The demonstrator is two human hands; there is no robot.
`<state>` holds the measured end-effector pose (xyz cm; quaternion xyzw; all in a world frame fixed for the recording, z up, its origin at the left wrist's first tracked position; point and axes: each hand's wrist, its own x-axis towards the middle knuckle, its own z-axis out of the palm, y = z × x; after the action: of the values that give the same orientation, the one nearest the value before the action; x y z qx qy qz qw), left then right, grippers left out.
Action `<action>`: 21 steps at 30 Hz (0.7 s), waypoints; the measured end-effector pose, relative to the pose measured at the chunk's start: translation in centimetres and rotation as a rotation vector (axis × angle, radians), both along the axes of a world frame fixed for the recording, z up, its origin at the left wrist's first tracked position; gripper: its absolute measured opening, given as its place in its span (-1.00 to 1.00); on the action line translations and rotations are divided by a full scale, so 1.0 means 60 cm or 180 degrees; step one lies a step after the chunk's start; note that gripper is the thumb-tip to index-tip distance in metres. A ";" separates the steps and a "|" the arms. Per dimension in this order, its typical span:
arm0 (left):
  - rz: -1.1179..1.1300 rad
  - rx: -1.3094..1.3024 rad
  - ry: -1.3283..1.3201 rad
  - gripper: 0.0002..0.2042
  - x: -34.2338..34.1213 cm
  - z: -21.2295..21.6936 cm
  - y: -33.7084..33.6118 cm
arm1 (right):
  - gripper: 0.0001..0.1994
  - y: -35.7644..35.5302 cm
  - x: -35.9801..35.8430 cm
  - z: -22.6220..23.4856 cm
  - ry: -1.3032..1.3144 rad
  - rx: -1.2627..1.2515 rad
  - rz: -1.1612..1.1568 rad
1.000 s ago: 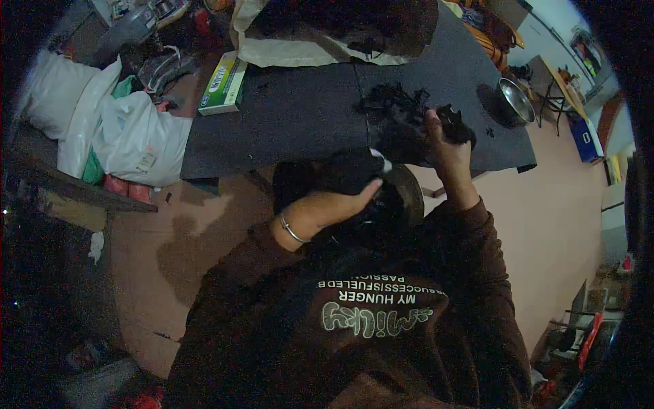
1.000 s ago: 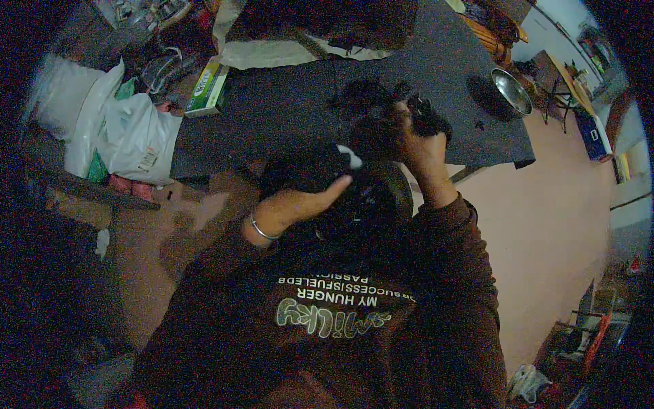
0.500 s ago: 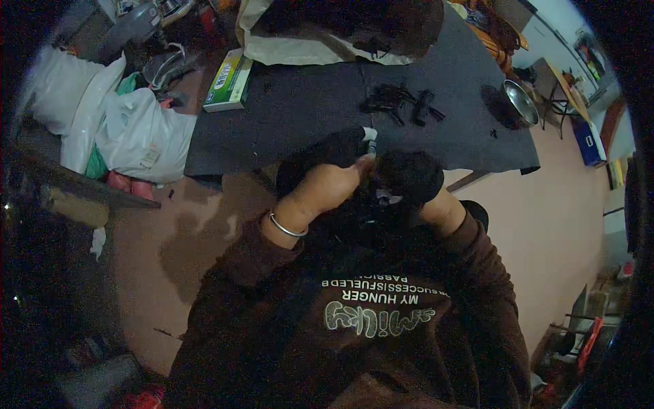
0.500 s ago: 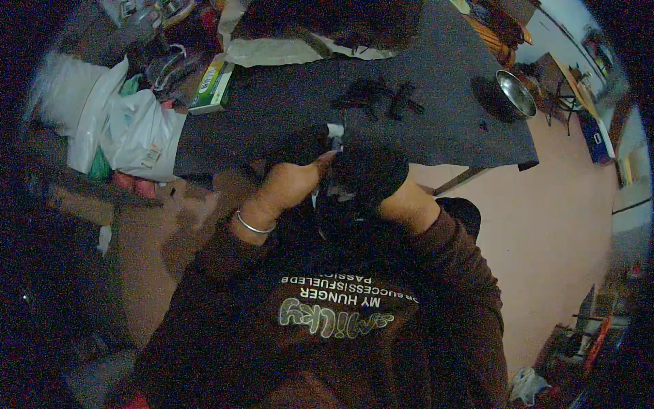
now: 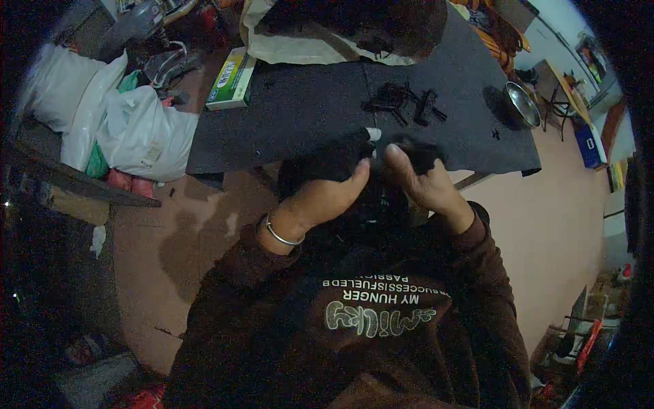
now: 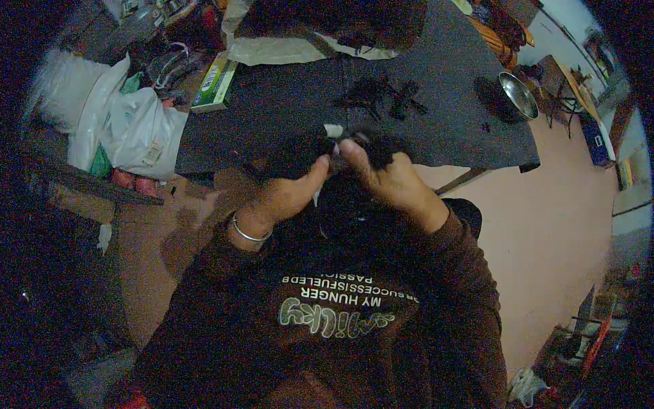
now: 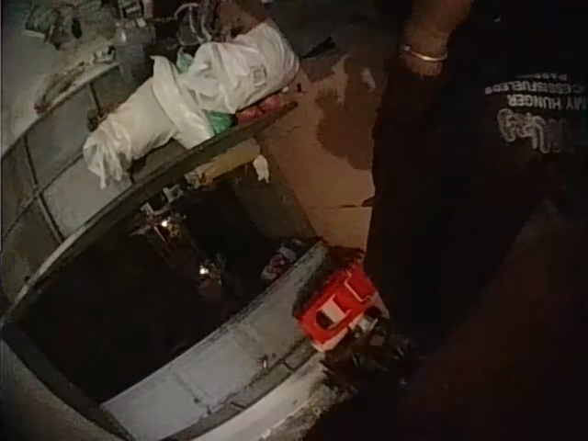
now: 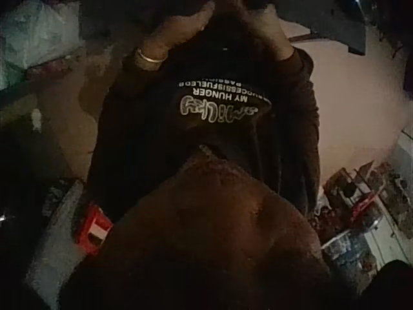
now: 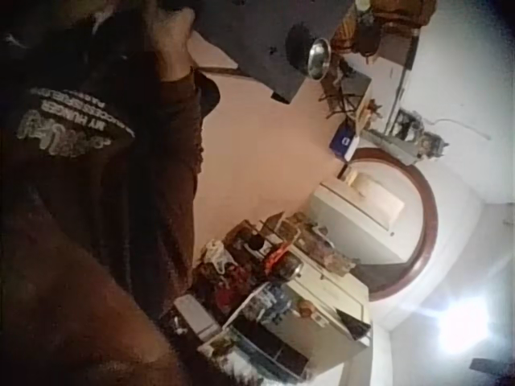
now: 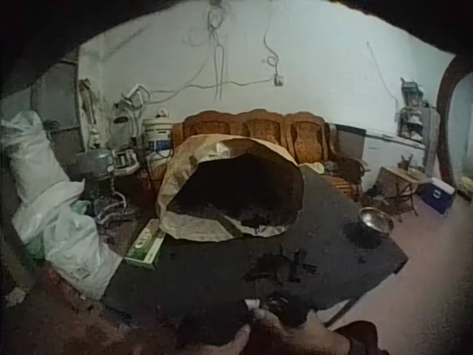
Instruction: Assembling small plastic components by attaching white clips to black parts.
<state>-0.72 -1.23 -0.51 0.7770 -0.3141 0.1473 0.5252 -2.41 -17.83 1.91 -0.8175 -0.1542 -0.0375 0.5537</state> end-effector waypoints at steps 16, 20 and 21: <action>0.0256 0.1094 -0.1219 -0.83 -0.011 0.011 -0.006 | -0.56 0.010 0.004 -0.043 0.0360 -0.0528 0.0167; 0.0400 0.0667 -0.1200 -0.84 -0.016 0.021 -0.010 | -0.59 0.007 0.003 -0.031 0.0635 -0.0422 0.0143; 0.0410 0.0666 -0.1203 -0.84 -0.014 0.023 -0.009 | -0.62 0.005 0.004 -0.026 0.0715 -0.0186 0.0198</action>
<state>-1.56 -1.78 0.89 0.8043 -0.3702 0.2902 0.3632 -2.16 -17.51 0.37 -0.8271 -0.1175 0.0760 0.5443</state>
